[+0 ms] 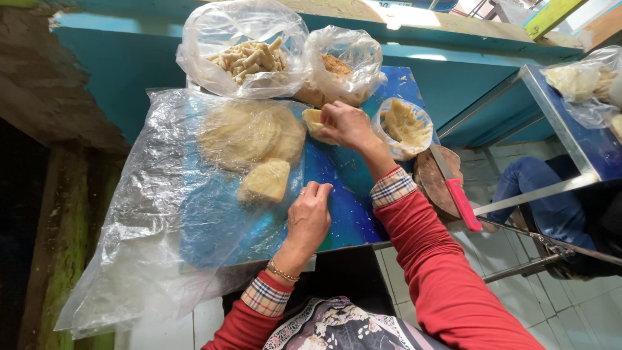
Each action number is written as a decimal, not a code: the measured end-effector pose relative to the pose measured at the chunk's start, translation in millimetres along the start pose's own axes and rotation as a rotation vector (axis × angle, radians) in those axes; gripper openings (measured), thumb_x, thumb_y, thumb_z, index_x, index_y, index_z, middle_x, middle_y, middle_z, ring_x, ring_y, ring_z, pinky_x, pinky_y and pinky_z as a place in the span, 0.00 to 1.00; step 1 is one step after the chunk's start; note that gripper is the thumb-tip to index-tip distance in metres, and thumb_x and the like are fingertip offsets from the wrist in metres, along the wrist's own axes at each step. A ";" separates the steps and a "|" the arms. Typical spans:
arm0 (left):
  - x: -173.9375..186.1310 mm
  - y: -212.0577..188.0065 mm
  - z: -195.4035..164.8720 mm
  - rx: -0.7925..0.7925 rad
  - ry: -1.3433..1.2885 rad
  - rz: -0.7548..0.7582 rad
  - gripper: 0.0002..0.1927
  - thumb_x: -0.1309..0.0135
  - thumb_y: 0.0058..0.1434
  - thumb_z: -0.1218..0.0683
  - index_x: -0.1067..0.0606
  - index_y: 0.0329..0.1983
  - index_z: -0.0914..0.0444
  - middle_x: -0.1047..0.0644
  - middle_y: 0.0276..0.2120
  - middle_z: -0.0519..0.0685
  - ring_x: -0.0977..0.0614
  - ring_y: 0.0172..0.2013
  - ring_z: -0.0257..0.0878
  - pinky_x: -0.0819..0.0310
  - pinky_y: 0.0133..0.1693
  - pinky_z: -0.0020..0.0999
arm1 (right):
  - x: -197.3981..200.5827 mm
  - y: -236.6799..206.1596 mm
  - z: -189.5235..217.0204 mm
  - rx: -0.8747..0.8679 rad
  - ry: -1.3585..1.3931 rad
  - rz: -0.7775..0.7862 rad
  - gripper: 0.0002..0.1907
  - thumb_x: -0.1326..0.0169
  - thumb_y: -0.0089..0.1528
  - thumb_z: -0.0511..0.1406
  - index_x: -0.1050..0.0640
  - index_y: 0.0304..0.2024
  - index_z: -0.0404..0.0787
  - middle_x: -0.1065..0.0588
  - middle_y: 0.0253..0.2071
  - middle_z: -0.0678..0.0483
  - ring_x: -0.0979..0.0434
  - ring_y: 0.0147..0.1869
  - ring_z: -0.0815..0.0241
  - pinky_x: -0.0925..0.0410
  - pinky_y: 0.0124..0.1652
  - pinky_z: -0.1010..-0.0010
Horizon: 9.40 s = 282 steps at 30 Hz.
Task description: The person sits at a table and folds small square dough wrappers around a spoonful of filling, pinching the edges closed by hand and setting the finished pastry aside, repeating the process with wrappers and filling from plastic bags on the table.
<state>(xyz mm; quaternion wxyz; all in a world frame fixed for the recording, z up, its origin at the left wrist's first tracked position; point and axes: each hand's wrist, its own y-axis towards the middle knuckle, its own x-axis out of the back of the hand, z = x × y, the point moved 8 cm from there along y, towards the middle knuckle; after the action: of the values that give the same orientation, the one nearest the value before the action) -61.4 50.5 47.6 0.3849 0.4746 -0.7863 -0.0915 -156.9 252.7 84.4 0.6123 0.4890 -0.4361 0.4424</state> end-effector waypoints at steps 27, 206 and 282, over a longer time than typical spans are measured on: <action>-5.3 3.4 28.4 0.104 -0.246 -0.092 0.07 0.46 0.67 0.59 0.20 0.45 0.63 0.19 0.37 0.53 0.17 0.34 0.45 0.22 0.38 0.37 | -13.5 -26.6 -73.2 -0.486 1.480 -0.073 0.08 0.39 0.62 0.34 0.21 0.43 0.43 0.20 0.37 0.56 0.19 0.39 0.64 0.26 0.37 0.70; -12.7 5.0 -20.4 -0.200 0.315 0.007 0.12 0.46 0.55 0.59 0.23 0.43 0.60 0.26 0.40 0.49 0.23 0.41 0.47 0.30 0.37 0.42 | 7.8 -157.4 35.8 0.245 -0.250 0.004 0.28 0.48 0.54 0.32 0.25 0.57 0.59 0.36 0.70 0.51 0.39 0.72 0.47 0.52 0.67 0.35; -10.8 1.5 -20.3 -0.173 0.243 0.053 0.12 0.46 0.51 0.62 0.25 0.41 0.62 0.25 0.41 0.52 0.24 0.42 0.48 0.29 0.39 0.43 | 21.8 119.1 -122.0 -0.405 -0.027 0.059 0.10 0.45 0.60 0.43 0.14 0.38 0.55 0.18 0.39 0.54 0.19 0.48 0.51 0.29 0.48 0.58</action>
<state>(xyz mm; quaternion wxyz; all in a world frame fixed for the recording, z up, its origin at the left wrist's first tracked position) -45.6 64.6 56.7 0.5190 0.4265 -0.7353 -0.0905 -254.9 390.9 113.6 0.6792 0.3487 -0.5382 0.3568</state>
